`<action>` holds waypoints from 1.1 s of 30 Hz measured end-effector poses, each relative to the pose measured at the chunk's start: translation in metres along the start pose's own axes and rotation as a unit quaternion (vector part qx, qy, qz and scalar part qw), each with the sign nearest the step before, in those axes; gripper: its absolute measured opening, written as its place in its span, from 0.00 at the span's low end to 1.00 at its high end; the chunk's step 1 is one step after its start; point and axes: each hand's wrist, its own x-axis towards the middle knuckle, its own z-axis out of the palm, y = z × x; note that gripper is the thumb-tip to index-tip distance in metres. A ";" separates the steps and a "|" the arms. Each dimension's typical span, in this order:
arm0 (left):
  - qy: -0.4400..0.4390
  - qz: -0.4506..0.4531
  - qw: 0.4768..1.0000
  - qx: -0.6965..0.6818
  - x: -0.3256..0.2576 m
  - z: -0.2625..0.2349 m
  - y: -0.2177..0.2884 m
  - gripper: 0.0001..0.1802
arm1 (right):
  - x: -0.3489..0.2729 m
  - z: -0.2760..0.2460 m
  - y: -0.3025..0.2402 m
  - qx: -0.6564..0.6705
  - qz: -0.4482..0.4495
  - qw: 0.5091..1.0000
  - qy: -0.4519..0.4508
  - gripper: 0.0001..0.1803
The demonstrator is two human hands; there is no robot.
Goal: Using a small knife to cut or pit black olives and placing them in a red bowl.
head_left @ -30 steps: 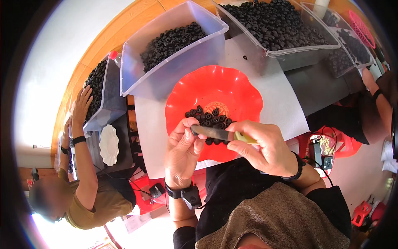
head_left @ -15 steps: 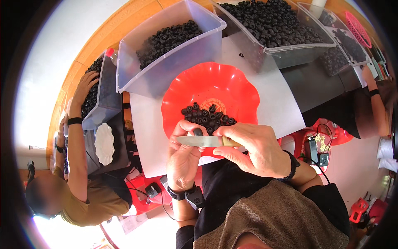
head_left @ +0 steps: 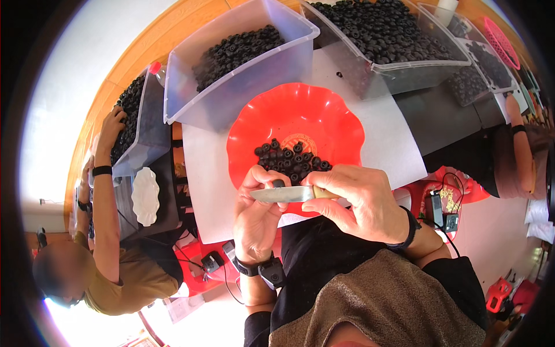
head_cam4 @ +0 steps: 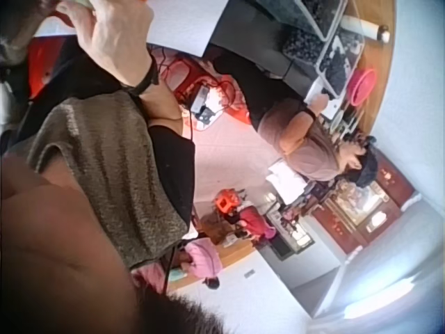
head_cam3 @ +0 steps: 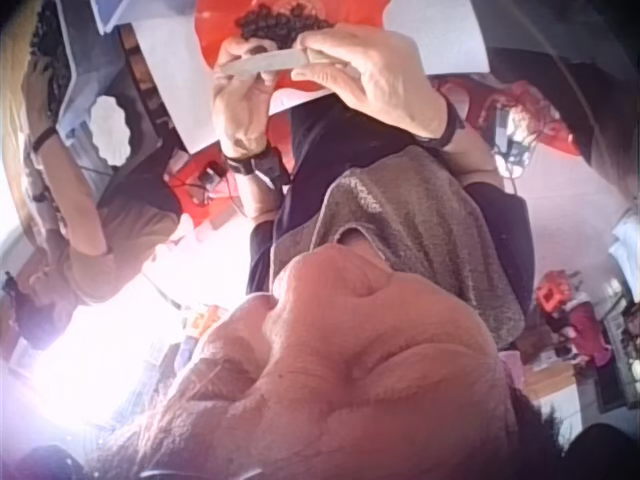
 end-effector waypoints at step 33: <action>-0.034 0.006 0.966 0.256 0.015 0.032 0.034 0.04 | 0.004 -0.012 0.015 0.294 0.161 0.941 0.043 0.09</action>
